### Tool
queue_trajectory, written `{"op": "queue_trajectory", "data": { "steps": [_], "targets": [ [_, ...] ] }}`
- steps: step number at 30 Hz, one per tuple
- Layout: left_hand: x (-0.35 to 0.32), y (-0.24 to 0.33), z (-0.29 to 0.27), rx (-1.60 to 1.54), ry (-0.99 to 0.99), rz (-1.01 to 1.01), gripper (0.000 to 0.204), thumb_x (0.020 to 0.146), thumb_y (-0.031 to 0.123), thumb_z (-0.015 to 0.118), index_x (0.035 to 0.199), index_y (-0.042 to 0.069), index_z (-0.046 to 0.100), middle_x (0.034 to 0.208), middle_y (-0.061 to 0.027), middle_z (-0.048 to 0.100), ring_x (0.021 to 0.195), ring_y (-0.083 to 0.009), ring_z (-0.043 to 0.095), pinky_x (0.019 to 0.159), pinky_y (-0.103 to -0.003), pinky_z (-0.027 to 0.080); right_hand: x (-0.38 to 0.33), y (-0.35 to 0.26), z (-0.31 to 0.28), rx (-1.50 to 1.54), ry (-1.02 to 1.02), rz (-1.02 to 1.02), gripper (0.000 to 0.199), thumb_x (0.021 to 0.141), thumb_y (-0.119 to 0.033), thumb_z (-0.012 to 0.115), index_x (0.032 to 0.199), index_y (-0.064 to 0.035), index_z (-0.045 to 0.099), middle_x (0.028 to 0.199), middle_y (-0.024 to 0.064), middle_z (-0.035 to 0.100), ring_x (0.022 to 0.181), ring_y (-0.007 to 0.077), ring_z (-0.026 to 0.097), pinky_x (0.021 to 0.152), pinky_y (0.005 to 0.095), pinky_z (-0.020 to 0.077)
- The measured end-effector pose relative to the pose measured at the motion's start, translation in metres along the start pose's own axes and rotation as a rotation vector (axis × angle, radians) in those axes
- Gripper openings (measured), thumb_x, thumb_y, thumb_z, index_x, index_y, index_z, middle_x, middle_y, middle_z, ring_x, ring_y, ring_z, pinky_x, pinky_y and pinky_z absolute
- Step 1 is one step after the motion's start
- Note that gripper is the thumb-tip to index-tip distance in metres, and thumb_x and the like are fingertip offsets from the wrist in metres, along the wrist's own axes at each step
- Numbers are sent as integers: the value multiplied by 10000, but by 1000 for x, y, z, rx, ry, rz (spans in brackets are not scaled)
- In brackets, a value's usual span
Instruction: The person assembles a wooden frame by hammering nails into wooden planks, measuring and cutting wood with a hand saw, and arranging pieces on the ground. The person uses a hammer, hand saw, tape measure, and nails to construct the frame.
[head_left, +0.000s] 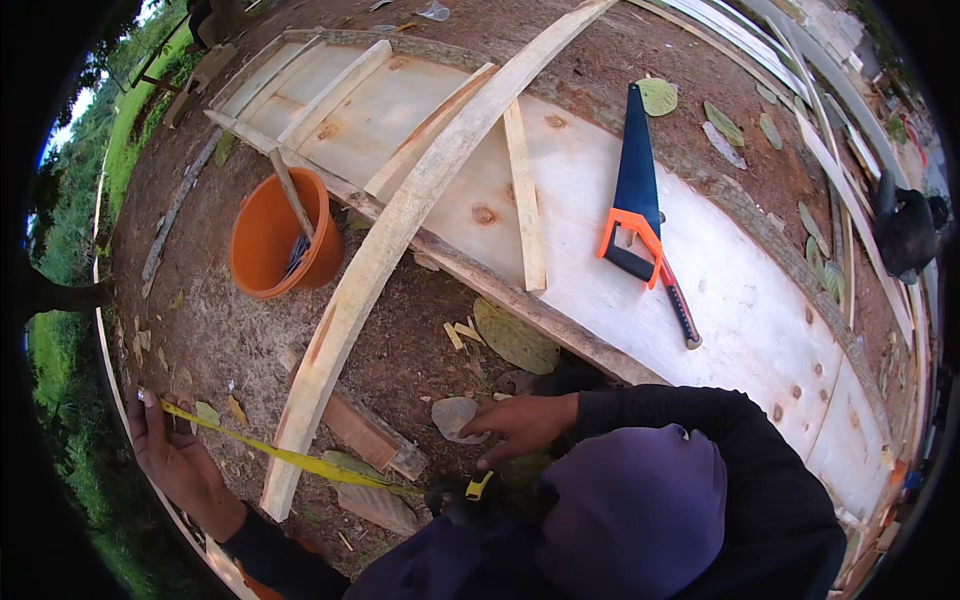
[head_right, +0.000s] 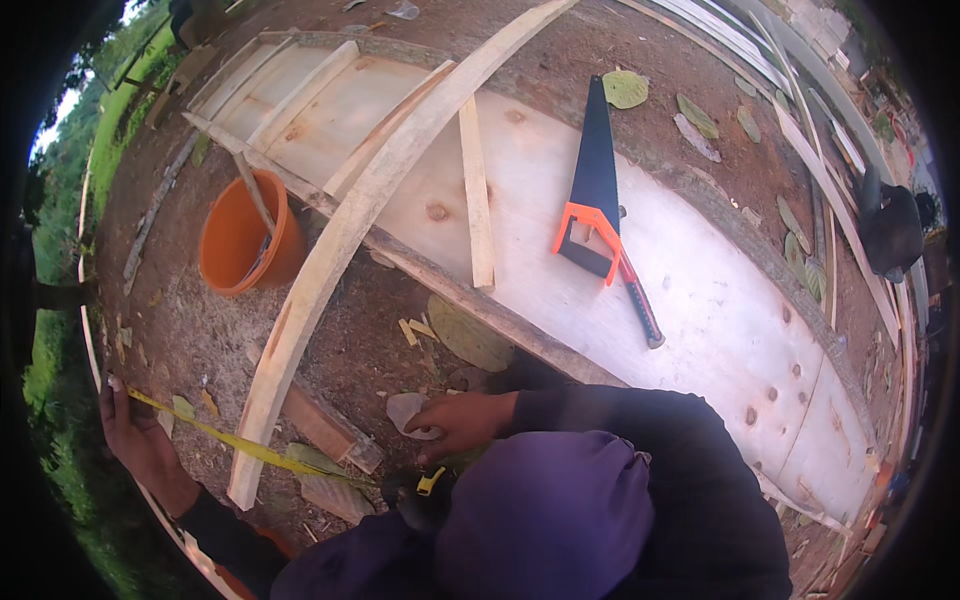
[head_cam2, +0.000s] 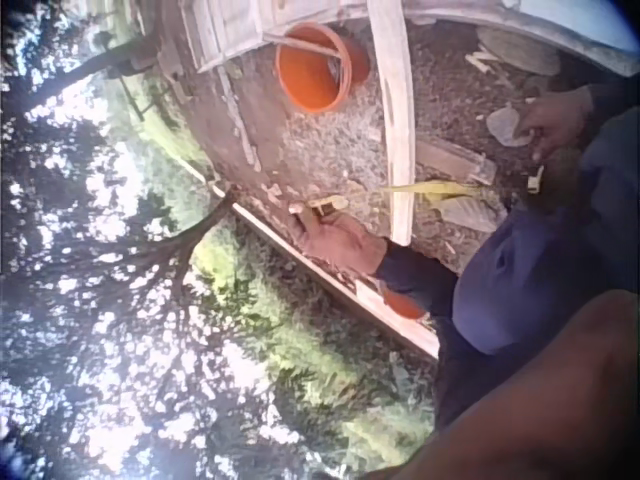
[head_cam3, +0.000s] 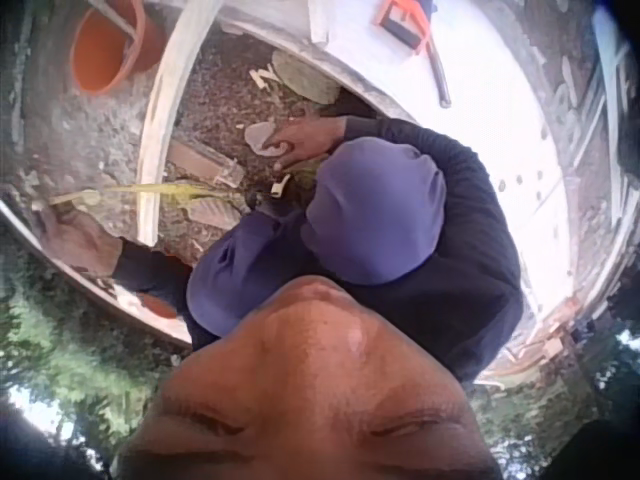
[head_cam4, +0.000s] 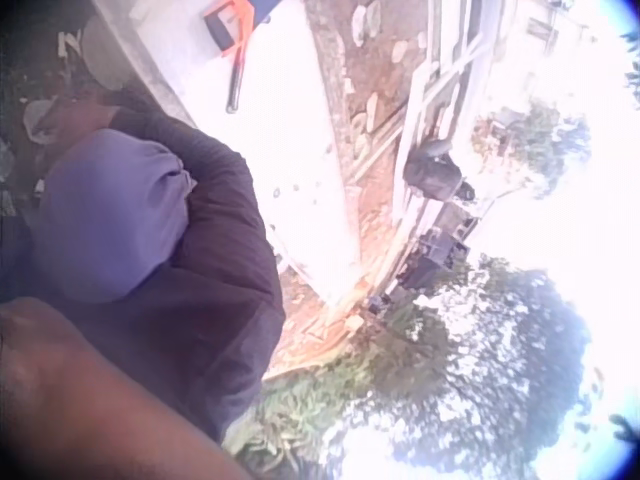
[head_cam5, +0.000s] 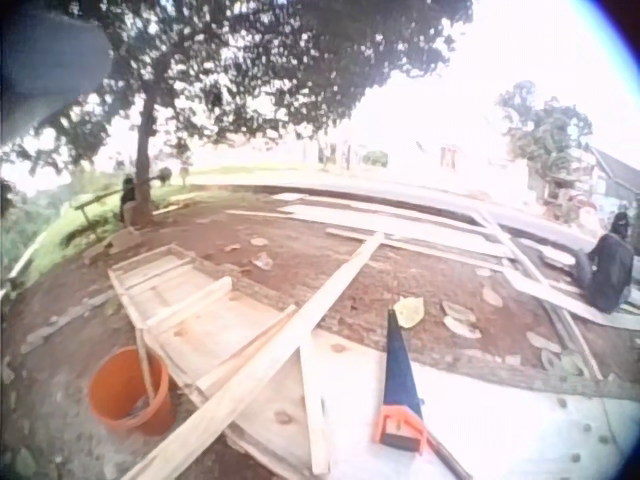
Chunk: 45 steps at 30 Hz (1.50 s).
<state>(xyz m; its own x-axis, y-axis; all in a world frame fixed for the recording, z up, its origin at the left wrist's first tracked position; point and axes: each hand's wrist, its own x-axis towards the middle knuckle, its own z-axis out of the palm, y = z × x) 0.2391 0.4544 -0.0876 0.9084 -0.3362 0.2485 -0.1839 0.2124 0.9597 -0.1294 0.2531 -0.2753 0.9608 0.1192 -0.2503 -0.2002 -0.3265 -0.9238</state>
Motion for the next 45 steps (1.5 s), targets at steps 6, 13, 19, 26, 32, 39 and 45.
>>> {"op": "queue_trajectory", "data": {
  "steps": [6, 13, 19, 26, 32, 39, 45],
  "targets": [
    [-66, 42, 164, 139, -453, 128, 343, 978, 17, 633, 1308, -59, 574, 987, -109, 675, 857, -184, 701, 708, -346, 618, 6, 11, 16, 245, 258, -310, 518, 1017, -369, 613, 1380, -14, 514, 1195, 198, 606, 1092, 338, 621, 936, 457, 495],
    [-97, -11, 239, 17, -771, -8, 799, 886, 223, 800, 1515, 6, 358, 1310, -169, 567, 1136, -264, 637, 959, -404, 541, -20, -13, -8, 10, 497, 40, 272, 1036, -253, 562, 1087, 11, 525, 948, 235, 655, 814, 435, 662, 691, 509, 517],
    [-168, -112, 176, 504, -1278, -466, 905, 855, 251, 819, 1563, 32, 301, 1431, -179, 525, 1315, -299, 547, 1069, -421, 451, -34, 6, -7, 386, 598, -26, 206, 1048, -177, 477, 1146, 4, 481, 1000, 242, 688, 837, 434, 693, 721, 503, 550],
    [-244, -192, 113, 579, -1481, -318, 247, 951, 75, 609, 1182, -10, 630, 1252, -197, 615, 1174, -394, 596, 991, -439, 482, -48, 21, -18, 599, 640, -161, 245, 1089, -76, 377, 1317, -11, 440, 1248, 153, 660, 1088, 247, 702, 939, 380, 558],
    [-242, -177, 121, 533, -1368, -251, 275, 933, 113, 647, 1160, -39, 618, 1180, -200, 617, 1154, -402, 572, 982, -440, 470, -65, 19, -51, 863, 784, -229, 287, 1098, -59, 373, 1374, 9, 417, 1288, 166, 640, 1135, 246, 678, 980, 373, 547],
    [-261, -179, 136, 884, -1405, 27, 343, 862, 241, 775, 1101, 16, 676, 1059, -155, 619, 1017, -349, 596, 872, -445, 497, -74, 23, -62, 604, 896, -21, 325, 1088, -48, 372, 1404, 12, 419, 1253, 141, 666, 1096, 208, 682, 926, 327, 546],
    [-293, -215, 123, 677, -1201, -9, 291, 906, 188, 742, 1166, 78, 670, 1078, -144, 648, 1013, -335, 623, 864, -421, 514, -80, 1, -60, 639, 834, 5, 287, 1070, -49, 401, 1342, 13, 468, 1154, 149, 691, 1059, 246, 688, 939, 391, 553]
  ]
}}
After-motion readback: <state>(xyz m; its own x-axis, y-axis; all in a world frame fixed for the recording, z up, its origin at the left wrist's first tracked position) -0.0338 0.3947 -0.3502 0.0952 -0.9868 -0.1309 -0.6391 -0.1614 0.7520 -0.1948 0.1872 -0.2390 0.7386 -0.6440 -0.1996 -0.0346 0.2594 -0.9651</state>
